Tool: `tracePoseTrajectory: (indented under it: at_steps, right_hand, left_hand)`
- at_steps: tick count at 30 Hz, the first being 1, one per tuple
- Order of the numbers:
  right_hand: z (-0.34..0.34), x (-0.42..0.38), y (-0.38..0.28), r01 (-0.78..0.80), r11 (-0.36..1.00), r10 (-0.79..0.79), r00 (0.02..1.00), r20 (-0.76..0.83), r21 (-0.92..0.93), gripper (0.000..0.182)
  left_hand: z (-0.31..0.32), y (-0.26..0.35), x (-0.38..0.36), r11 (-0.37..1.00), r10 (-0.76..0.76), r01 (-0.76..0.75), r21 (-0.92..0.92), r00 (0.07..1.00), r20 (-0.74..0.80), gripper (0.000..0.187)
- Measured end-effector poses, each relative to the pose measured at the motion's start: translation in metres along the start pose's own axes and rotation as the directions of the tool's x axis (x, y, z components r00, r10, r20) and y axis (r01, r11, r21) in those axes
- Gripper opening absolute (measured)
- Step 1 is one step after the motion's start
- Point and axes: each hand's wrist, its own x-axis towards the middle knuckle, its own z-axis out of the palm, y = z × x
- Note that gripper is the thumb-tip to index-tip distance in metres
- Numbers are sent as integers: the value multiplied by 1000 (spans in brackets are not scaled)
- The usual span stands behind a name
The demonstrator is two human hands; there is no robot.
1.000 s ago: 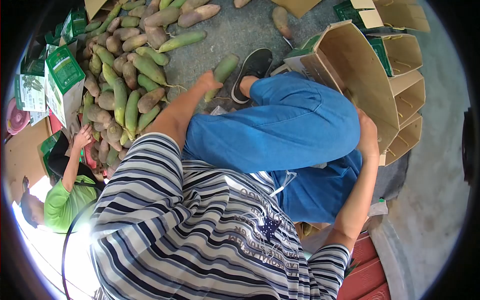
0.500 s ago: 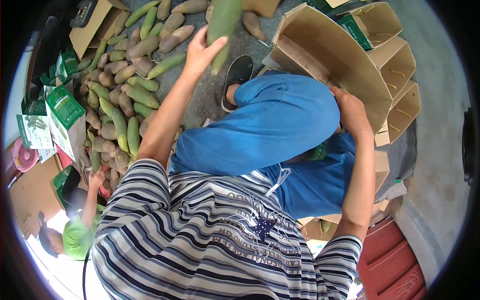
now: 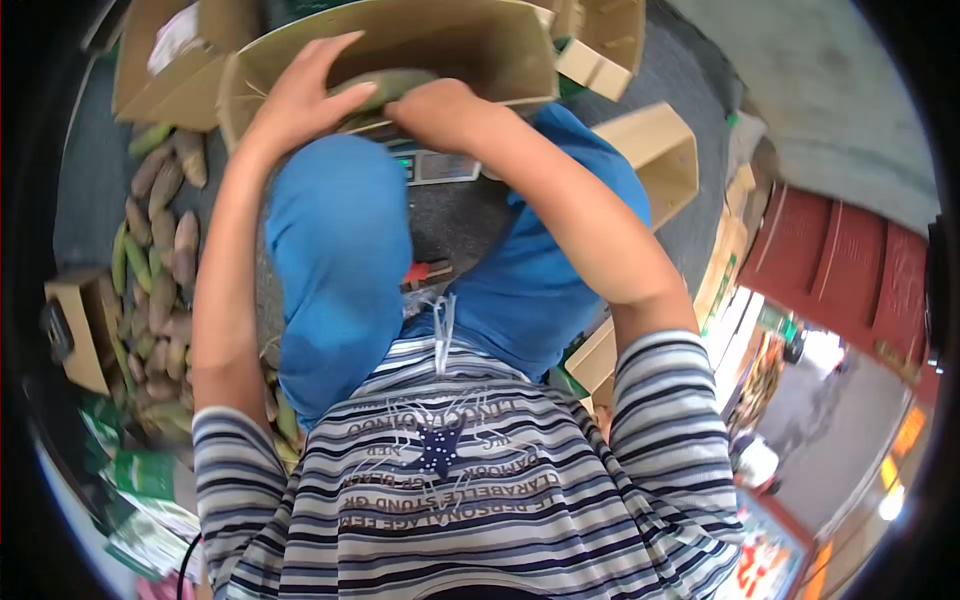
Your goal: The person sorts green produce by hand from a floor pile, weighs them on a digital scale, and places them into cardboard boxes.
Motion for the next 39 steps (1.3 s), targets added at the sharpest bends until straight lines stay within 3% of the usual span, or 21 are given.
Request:
tracePoseTrajectory:
  at_steps: [3,6,8,9,10,11,13,14,16,18,21,22,25,30,31,32,33,34,35,37,39]
  right_hand:
    - [0,3,2,-27,1000,26,999,47,16,23]
    - [-65,-44,5,-133,986,153,964,-216,105,29]
    - [-89,-88,30,-120,895,345,797,-497,429,36]
    - [-88,-111,50,-256,761,556,731,-395,596,36]
    - [-88,-139,63,-262,803,591,470,-656,536,20]
    - [-78,-162,81,-455,699,708,327,-627,552,20]
    - [17,-218,151,-673,459,875,230,-426,580,51]
    - [63,-235,175,-835,291,940,159,-302,467,60]
    - [101,-239,156,-833,140,989,142,-39,535,75]
    - [75,-216,104,-610,-159,953,111,282,777,83]
    - [104,-199,89,-647,8,999,-23,-30,762,78]
    - [105,-195,80,-451,43,993,-77,-86,892,63]
    - [183,-209,112,42,-304,950,91,299,952,45]
    - [247,-247,137,-21,-148,987,-58,147,989,29]
    - [247,-253,139,-74,-34,984,-178,20,997,24]
    - [254,-270,156,-90,-152,981,-136,139,984,21]
    - [240,-280,161,-292,-95,986,-161,49,952,18]
    - [236,-286,172,-135,6,992,-122,-23,991,20]
    - [223,-287,186,-259,170,975,-94,-201,951,21]
    - [170,-279,208,-592,209,956,-44,-290,778,28]
    - [136,-266,240,-684,328,907,35,-420,652,31]
  left_hand:
    - [-2,6,-8,974,-121,144,-175,983,135,46]
    - [-7,2,-14,790,-367,507,-345,841,397,39]
    - [-7,3,-23,726,-461,590,-353,798,388,38]
    - [-8,4,-25,752,-477,571,-330,816,327,37]
    - [-7,4,-26,776,-488,551,-307,833,261,37]
    - [-7,3,-28,884,-422,441,-157,896,138,36]
    - [-4,-2,-32,958,-206,217,190,976,-76,35]
    - [0,-6,-34,952,-222,242,187,967,-124,35]
    - [3,-4,-35,940,-274,295,172,952,-135,36]
    - [2,3,-36,917,-337,360,174,930,-146,36]
    - [3,0,-37,918,-334,355,179,933,-138,36]
    - [2,-3,-38,919,-330,351,179,934,-138,35]
    - [3,-8,-38,921,-337,358,155,930,-147,34]
    - [4,-1,-34,886,-424,443,137,894,-148,32]
    - [4,-2,-34,898,-399,418,137,905,-149,32]
    - [4,-4,-34,908,-374,395,140,914,-153,31]
    - [3,-4,-35,916,-353,374,145,924,-150,31]
    - [2,0,-34,908,-369,389,155,918,-145,29]
    - [2,-2,-33,911,-349,375,171,923,-164,28]
    - [4,-4,-35,915,-311,347,207,932,-184,28]
    - [6,0,-33,914,-325,359,190,927,-189,27]
